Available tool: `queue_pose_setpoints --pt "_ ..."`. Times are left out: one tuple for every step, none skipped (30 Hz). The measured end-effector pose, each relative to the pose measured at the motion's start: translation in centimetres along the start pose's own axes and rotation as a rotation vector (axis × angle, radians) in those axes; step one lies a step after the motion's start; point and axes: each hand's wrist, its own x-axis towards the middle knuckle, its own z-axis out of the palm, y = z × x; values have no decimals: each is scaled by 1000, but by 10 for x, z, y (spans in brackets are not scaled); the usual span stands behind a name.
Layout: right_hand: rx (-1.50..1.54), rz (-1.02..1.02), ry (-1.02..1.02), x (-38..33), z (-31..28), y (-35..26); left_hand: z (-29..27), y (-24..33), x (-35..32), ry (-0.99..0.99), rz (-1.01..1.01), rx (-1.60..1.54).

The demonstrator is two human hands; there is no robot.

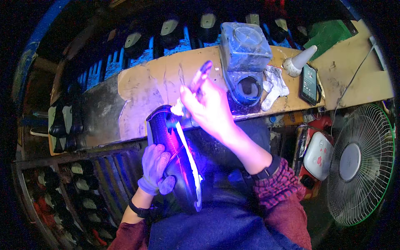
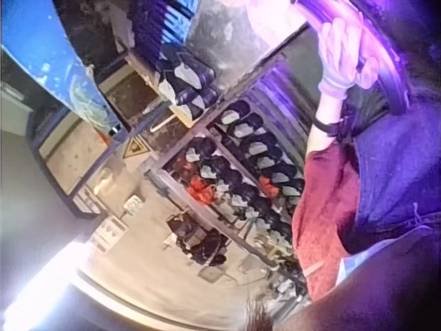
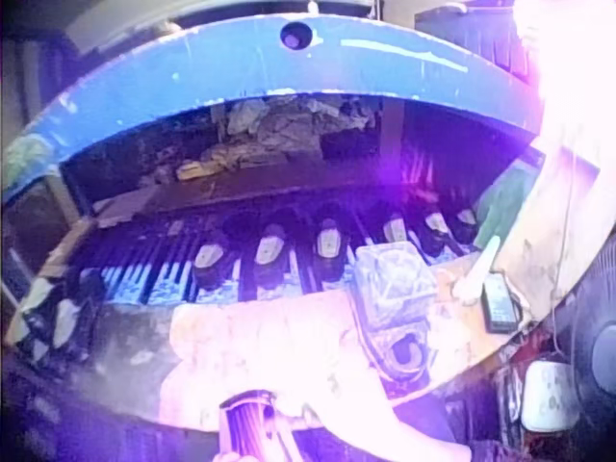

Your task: The recorder is applying adhesive to the edges and soles of black shoes using a brush at a manufacturing workstation.

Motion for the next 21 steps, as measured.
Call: queue_pose_setpoints --pt "-153 19 66 12 4 4 0 0 0 -18 9 0" --pt "-253 22 100 25 7 8 -1 0 -1 -18 0 -19" --pt "-354 28 131 35 10 12 -1 0 -1 -19 -13 -37" --pt "-318 79 146 43 12 15 -1 -1 -1 -27 -18 -45" --pt "-314 89 125 44 11 16 -1 -1 -1 -35 -25 -53" --pt "-302 109 113 45 10 17 -1 -1 0 -40 -55 -88" --pt "-291 127 101 41 8 16 -1 -1 0 -44 -43 -73" --pt "-293 85 75 33 6 14 -1 -1 0 -47 -51 -85" --pt "-263 83 36 25 3 12 -1 0 0 -44 -61 -108" --pt "-232 80 0 16 1 8 -1 0 0 -38 -39 -63" --pt "-200 77 -32 8 -1 5 -1 1 0 -27 -17 -30" --pt "-120 -1 -34 -3 -1 2 0 1 0 -19 -6 -14" --pt "-144 48 -42 -10 -3 0 0 2 0 -13 -7 3" --pt "-117 54 -62 -16 -5 -2 1 2 0 -9 -19 6" --pt "-52 53 -88 -22 -7 -4 1 2 0 12 -33 -9" --pt "-90 36 -67 -26 -8 -6 2 2 1 13 -48 -26" --pt "-99 52 -74 -31 -11 -8 3 3 2 21 -45 -29" --pt "-107 66 -83 -36 -14 -11 3 3 3 29 -42 -29" --pt "-115 79 -91 -41 -17 -14 4 3 5 37 -38 -28" --pt "-80 83 -96 -48 -19 -18 3 4 6 19 -49 -27" --pt "-54 90 -93 -53 -21 -23 3 4 9 21 -40 11"
